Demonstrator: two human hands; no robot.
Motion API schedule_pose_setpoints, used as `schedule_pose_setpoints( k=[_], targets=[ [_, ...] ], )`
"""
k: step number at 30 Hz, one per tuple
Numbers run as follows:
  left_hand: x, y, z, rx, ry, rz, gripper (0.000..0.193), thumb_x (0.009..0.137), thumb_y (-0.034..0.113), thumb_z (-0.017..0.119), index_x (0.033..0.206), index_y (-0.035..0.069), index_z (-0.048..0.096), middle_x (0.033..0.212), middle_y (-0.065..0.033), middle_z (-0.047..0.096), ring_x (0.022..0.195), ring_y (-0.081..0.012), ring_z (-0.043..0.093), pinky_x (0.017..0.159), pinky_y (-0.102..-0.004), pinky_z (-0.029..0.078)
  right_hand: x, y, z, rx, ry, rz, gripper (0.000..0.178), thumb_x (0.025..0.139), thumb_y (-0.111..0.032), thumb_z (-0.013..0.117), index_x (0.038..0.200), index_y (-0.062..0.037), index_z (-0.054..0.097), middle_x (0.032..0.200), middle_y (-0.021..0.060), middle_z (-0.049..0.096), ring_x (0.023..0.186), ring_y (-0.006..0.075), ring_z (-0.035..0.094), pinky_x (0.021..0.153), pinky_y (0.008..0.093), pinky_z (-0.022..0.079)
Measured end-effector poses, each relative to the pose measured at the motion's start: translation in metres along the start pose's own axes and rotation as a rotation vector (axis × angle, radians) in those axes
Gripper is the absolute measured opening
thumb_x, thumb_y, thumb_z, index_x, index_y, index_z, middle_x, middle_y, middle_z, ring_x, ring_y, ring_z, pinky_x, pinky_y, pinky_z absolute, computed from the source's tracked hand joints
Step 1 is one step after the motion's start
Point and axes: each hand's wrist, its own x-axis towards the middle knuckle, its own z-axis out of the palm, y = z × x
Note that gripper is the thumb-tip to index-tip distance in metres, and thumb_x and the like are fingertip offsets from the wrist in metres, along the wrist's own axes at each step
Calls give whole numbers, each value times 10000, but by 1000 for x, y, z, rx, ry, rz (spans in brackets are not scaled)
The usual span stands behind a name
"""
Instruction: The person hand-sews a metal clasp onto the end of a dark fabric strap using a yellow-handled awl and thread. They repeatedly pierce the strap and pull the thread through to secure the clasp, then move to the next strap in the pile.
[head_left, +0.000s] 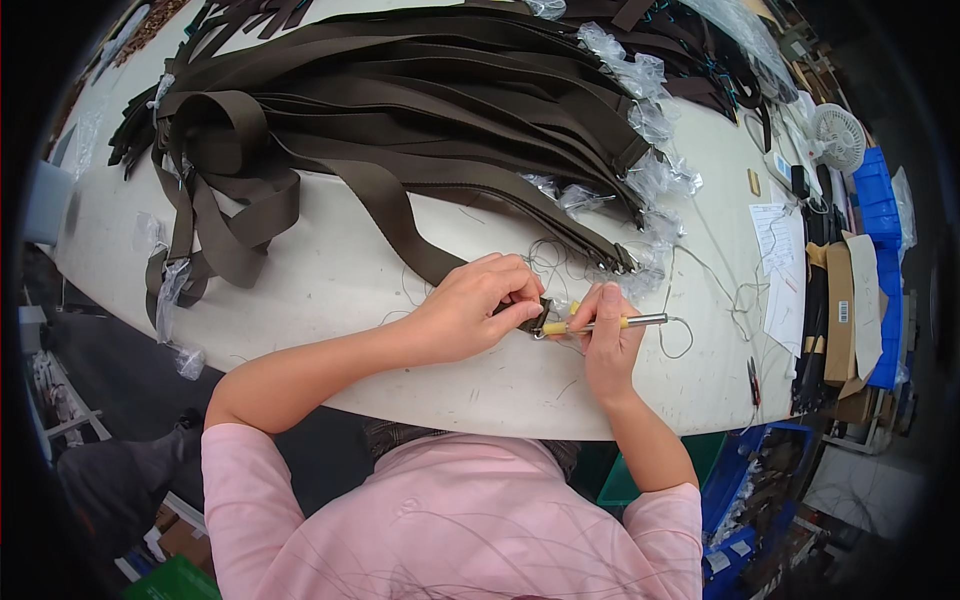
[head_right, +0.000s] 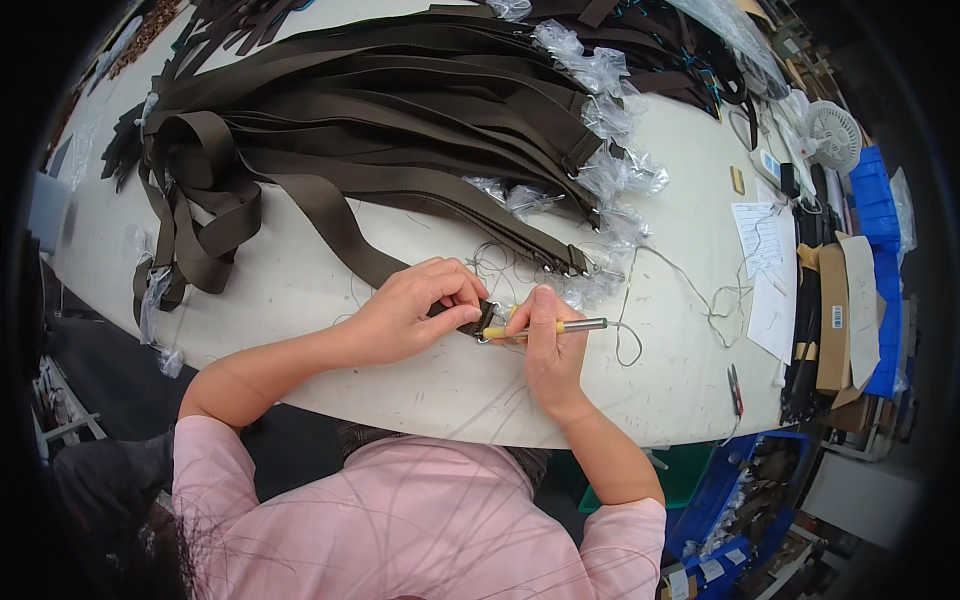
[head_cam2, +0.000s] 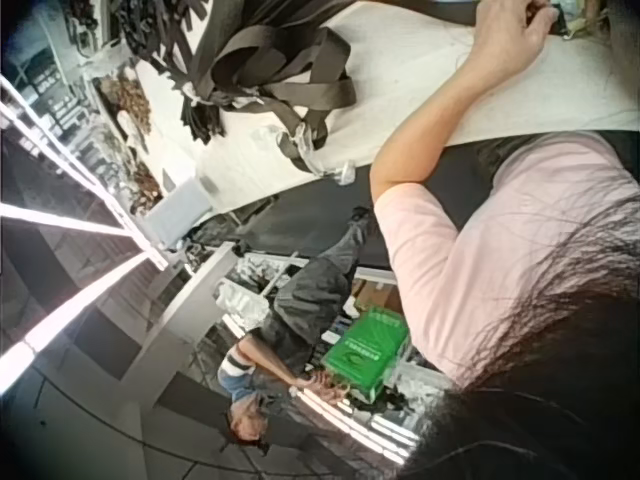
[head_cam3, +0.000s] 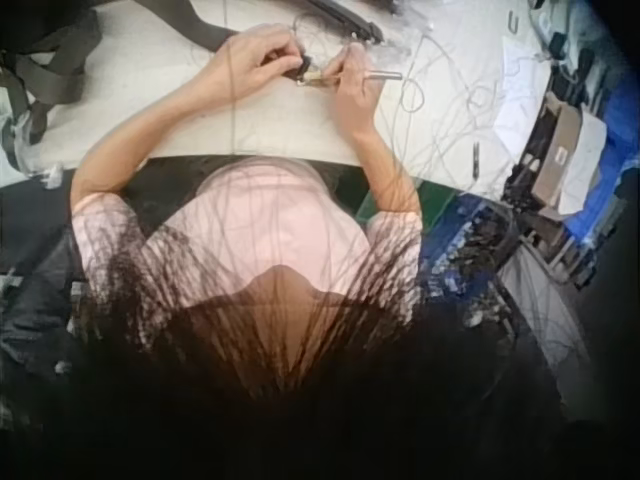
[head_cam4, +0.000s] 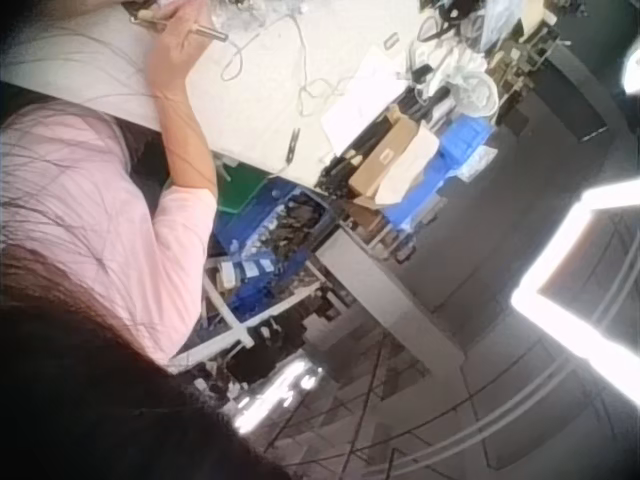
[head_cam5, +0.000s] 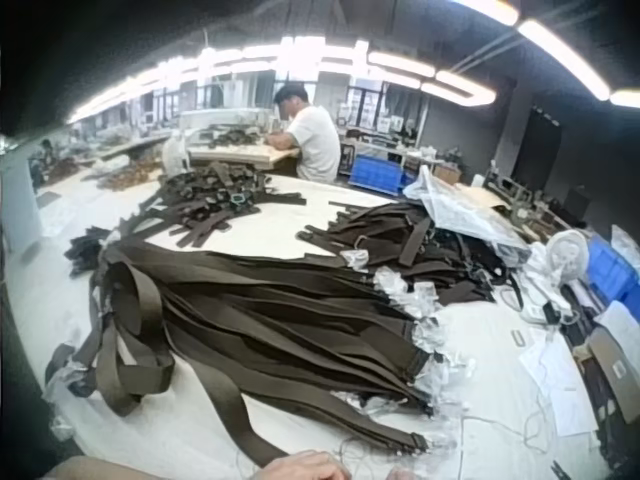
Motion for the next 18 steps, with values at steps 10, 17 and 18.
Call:
schedule_pose_setpoints(
  k=[10, 17, 18],
  targets=[
    [1, -2, 0, 1, -11, 11, 110, 971, 118, 677, 929, 23, 638, 1133, -107, 698, 1026, -252, 641, 836, -360, 527, -1, 0, -6, -43, -53, 30, 559, 1143, -354, 388, 756, -1, 586, 700, 57, 593, 629, 120, 615, 601, 284, 554],
    [1, -2, 0, 4, -18, -3, 90, 987, 100, 648, 952, 22, 620, 1122, -108, 691, 1020, -245, 642, 839, -358, 526, -1, 1, -5, -19, -60, 20, 556, 1141, -359, 393, 755, -4, 581, 712, 55, 594, 642, 121, 624, 601, 288, 567],
    [1, -1, -1, 11, -26, -14, 69, 992, 84, 634, 973, 21, 613, 1127, -109, 688, 1019, -243, 643, 847, -358, 529, -1, -1, -4, -9, -50, 28, 556, 1141, -357, 390, 750, -7, 573, 705, 54, 585, 629, 118, 614, 595, 289, 565]
  ],
)
